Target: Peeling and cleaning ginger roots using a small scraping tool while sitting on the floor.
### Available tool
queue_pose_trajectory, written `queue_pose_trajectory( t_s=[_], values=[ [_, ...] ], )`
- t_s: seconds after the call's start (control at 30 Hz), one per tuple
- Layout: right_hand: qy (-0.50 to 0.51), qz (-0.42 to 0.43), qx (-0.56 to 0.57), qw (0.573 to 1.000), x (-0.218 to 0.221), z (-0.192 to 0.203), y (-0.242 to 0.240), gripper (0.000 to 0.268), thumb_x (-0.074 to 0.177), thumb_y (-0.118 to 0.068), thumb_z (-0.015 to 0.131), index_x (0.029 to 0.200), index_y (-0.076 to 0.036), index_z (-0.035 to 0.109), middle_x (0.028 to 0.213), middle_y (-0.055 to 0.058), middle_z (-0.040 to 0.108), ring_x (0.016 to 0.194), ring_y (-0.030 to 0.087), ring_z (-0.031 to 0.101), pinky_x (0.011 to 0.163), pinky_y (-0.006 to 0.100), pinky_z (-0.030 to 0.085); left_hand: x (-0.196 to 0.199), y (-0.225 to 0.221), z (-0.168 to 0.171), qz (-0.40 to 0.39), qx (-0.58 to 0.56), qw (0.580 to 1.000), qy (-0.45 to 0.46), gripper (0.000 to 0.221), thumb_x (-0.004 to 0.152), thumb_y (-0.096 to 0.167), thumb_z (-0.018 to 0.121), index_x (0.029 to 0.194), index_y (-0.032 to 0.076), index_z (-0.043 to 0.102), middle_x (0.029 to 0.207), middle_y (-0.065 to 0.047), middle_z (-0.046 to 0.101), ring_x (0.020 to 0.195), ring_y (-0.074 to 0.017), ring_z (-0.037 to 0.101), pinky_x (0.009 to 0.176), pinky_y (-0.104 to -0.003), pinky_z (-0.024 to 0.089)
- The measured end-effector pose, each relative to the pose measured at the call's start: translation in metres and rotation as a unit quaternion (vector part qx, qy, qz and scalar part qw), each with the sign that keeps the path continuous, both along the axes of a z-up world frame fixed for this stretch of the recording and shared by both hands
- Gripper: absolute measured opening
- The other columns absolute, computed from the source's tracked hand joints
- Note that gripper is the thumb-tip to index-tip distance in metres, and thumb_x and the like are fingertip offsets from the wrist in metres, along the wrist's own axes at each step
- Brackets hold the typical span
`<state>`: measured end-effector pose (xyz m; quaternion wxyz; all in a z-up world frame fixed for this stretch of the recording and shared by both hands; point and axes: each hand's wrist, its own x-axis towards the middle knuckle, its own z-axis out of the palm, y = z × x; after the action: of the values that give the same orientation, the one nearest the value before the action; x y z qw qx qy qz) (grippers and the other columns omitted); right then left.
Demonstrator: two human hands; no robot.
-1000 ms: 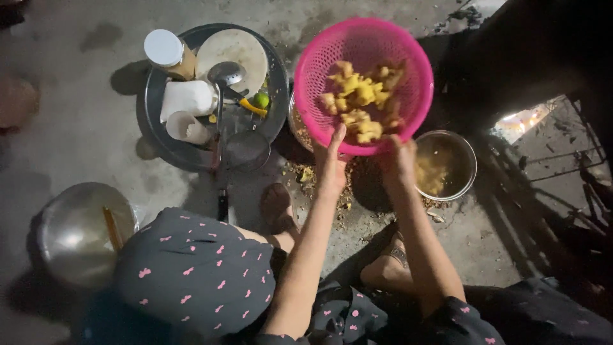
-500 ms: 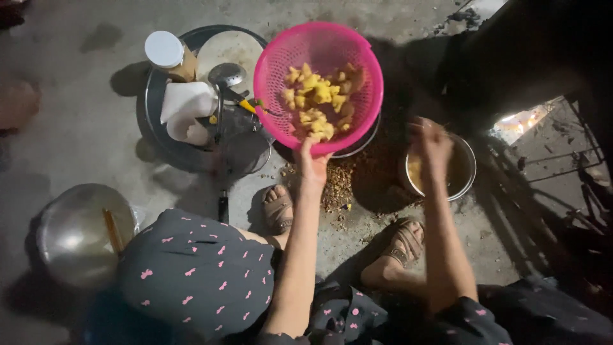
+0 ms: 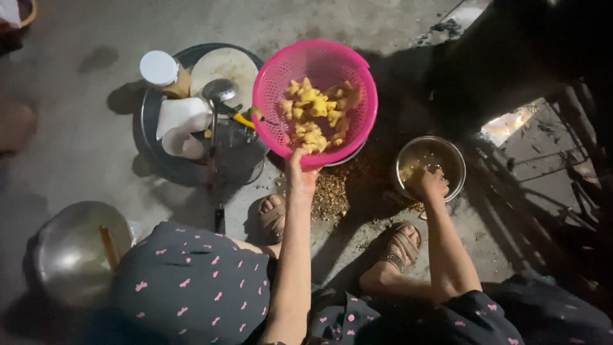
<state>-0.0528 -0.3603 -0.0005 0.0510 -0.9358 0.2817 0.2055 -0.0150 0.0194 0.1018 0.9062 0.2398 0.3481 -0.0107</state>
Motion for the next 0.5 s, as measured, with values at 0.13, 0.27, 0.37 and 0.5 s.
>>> queue_pose_trajectory(
  t_s=[0.13, 0.27, 0.37, 0.5],
  values=[
    [0.012, 0.033, -0.012, 0.999, -0.004, -0.007, 0.009, 0.043, 0.096, -0.052, 0.059, 0.137, -0.039, 0.065, 0.124, 0.015, 0.054, 0.098, 0.052, 0.071, 0.08, 0.061, 0.057, -0.004, 0.005, 0.009, -0.004, 0.017, 1.0, -0.008, 0.048, 0.071, 0.008, 0.077, 0.116, 0.016, 0.061, 0.098, -0.006, 0.059, 0.085, -0.0259, 0.065, 0.066, -0.049, 0.064],
    [-0.034, 0.004, 0.078, 0.996, -0.005, 0.03, 0.027, 0.052, 0.089, -0.055, 0.069, 0.136, -0.034, 0.066, 0.131, 0.023, 0.052, 0.109, 0.058, 0.065, 0.091, 0.064, 0.055, -0.005, 0.008, 0.012, -0.001, 0.007, 1.0, -0.015, 0.047, 0.072, 0.008, 0.075, 0.115, 0.015, 0.06, 0.097, -0.007, 0.058, 0.083, -0.0252, 0.065, 0.067, -0.048, 0.065],
    [-0.085, -0.046, 0.123, 0.988, -0.003, 0.037, 0.026, 0.033, 0.1, -0.044, 0.06, 0.131, -0.038, 0.069, 0.126, 0.023, 0.056, 0.114, 0.055, 0.063, 0.095, 0.063, 0.053, -0.003, 0.011, 0.001, -0.007, 0.006, 1.0, -0.013, 0.05, 0.072, 0.007, 0.074, 0.119, 0.016, 0.061, 0.097, -0.007, 0.059, 0.083, -0.0265, 0.066, 0.069, -0.05, 0.066],
    [-0.132, -0.087, 0.128, 0.979, 0.012, -0.023, -0.027, 0.034, 0.101, -0.017, 0.06, 0.133, -0.021, 0.072, 0.127, 0.026, 0.06, 0.113, 0.056, 0.063, 0.097, 0.065, 0.051, -0.006, 0.012, 0.022, 0.003, 0.009, 1.0, -0.011, 0.048, 0.072, 0.007, 0.075, 0.117, 0.016, 0.062, 0.097, -0.005, 0.06, 0.083, -0.0245, 0.066, 0.069, -0.05, 0.066]
  ],
)
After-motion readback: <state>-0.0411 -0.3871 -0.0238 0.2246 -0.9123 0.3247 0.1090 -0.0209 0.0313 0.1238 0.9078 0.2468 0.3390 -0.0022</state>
